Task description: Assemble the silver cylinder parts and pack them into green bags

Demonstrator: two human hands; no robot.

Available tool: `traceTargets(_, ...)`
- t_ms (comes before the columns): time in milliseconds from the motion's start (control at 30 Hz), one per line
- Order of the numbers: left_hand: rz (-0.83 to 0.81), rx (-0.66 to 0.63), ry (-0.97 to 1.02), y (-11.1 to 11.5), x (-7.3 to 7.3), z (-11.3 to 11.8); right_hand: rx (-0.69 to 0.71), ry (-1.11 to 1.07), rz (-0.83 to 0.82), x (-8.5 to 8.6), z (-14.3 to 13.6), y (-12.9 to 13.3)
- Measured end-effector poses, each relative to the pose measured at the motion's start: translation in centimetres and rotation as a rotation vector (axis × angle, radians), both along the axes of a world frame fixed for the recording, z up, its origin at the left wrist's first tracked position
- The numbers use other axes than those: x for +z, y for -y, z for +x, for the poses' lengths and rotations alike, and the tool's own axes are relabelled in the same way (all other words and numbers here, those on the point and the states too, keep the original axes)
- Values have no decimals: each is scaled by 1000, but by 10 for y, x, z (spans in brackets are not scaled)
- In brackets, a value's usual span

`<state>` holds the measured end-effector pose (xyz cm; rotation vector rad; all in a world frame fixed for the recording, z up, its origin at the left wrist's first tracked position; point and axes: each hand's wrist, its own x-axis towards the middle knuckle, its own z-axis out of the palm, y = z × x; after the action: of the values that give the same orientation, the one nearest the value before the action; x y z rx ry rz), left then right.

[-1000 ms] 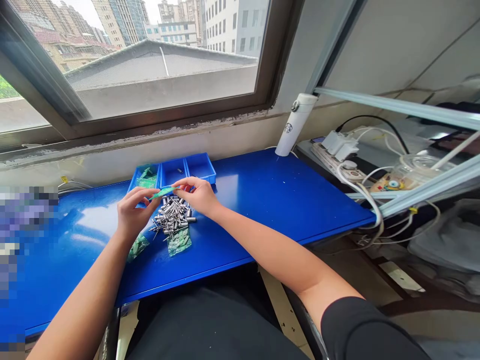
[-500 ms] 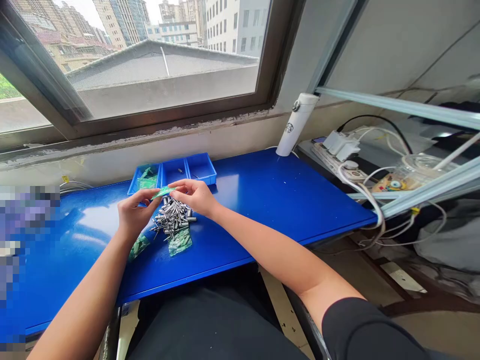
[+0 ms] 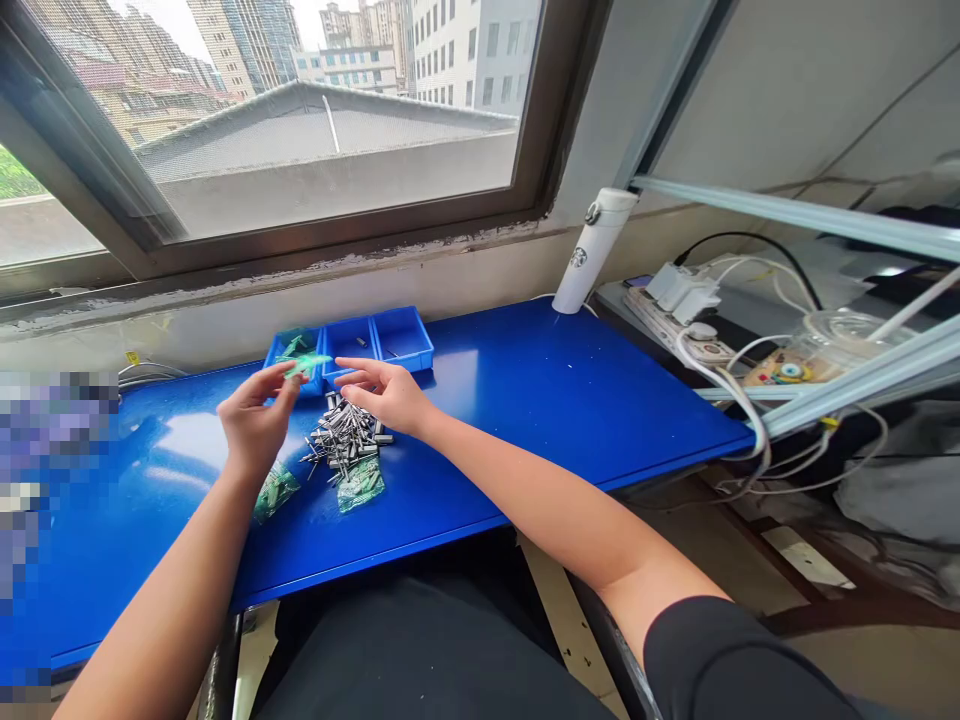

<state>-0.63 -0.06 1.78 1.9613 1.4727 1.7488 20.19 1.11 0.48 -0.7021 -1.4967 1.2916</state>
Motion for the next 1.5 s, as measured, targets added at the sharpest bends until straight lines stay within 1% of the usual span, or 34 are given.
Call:
traceTargets(67,57,179,48,-6,2,-11,3,9,-23,1,0,1)
traceTargets(133,117,331,38,-11,6,-23,4,22,-32,1,0,2)
traceTargets(233,91,476,49,-15,10,-34,12,37,-40,3,1,3)
traceTargets(300,40,535,23,-16,10,-35,19,45,-48,3,1,4)
traceTargets(367,-7,552,-28,-19,7,-34,21,57,-51,4,1,4)
traceTargets(433,-70,537,-94,-23,2,-34,22,70,-45,4,1,5)
traceTargets(533,-220,497,-218,-28,-5,-35,39,87,-35,5,2,5)
traceTargets(600,-297,486,-280,-29,-6,-35,56,102,-31,6,2,6)
traceTargets(700,-411,466,-334,-24,0,-32,67,127,-29,7,3,7)
traceTargets(767,-501,430,-342,-20,9,-30,64,140,-29,7,3,7)
traceTargets(800,-505,444,-321,-18,14,-31,59,147,-28,7,3,8)
traceTargets(900,-426,578,-144,-21,31,-46,46,167,-27,8,2,8)
traceTargets(1000,-249,886,63,-30,41,-78,37,183,-31,9,3,9)
traceTargets(1033,-227,978,132,-33,42,-90,34,189,-30,10,3,9)
traceTargets(1067,-235,1031,183,-35,41,-103,33,197,-28,10,3,9)
traceTargets(1133,-257,1060,211,-34,37,-126,34,214,-24,11,3,10)
traceTargets(1167,-264,1020,184,-32,34,-135,35,223,-24,11,3,10)
traceTargets(1200,-263,1055,195,-30,30,-143,37,230,-28,12,4,11)
traceTargets(1267,-335,1062,161,-25,24,-153,37,243,-39,12,4,11)
traceTargets(1333,-459,1031,138,-21,19,-158,37,251,-48,12,4,11)
traceTargets(1400,-510,996,81,-21,17,-159,36,257,-50,12,3,11)
traceTargets(1500,-547,953,-55,-25,15,-156,38,265,-40,12,2,11)
